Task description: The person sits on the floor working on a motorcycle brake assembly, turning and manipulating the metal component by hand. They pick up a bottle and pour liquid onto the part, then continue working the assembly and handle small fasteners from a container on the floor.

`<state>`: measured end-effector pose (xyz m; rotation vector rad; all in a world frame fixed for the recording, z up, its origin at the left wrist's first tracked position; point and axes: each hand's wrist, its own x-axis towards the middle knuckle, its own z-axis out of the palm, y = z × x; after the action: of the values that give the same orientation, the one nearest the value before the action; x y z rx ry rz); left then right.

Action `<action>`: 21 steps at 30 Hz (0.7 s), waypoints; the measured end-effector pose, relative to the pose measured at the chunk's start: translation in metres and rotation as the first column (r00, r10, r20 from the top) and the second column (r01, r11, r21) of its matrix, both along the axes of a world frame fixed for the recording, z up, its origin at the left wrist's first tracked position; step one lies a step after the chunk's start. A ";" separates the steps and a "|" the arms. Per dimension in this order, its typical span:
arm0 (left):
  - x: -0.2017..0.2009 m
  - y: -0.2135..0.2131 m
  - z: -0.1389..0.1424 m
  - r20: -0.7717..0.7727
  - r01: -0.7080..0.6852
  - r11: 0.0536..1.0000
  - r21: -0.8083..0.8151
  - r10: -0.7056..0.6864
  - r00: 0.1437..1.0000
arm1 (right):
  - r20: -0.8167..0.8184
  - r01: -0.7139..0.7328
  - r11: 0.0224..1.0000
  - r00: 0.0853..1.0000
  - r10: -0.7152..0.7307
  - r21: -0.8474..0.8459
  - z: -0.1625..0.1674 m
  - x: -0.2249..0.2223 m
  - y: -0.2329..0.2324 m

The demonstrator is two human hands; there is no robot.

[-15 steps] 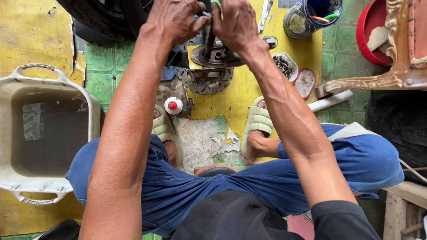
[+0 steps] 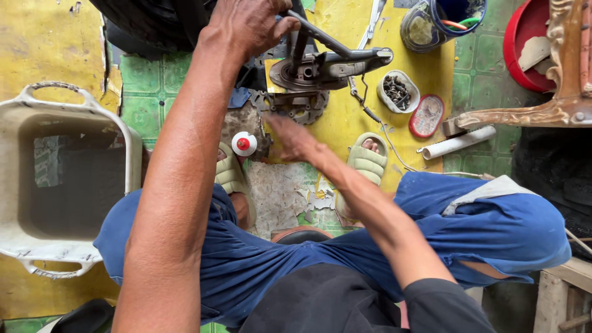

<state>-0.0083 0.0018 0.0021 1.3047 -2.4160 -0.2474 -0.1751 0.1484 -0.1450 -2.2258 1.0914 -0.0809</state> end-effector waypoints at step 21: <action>-0.004 0.004 0.000 0.009 -0.006 0.999 -0.042 0.006 1.000 | 0.317 0.328 0.883 0.843 -0.433 0.335 -0.023 0.031 0.047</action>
<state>-0.0119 0.0058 0.0017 1.2968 -2.4110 -0.1889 -0.1442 0.1949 -0.1678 -1.6299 1.2252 -0.4933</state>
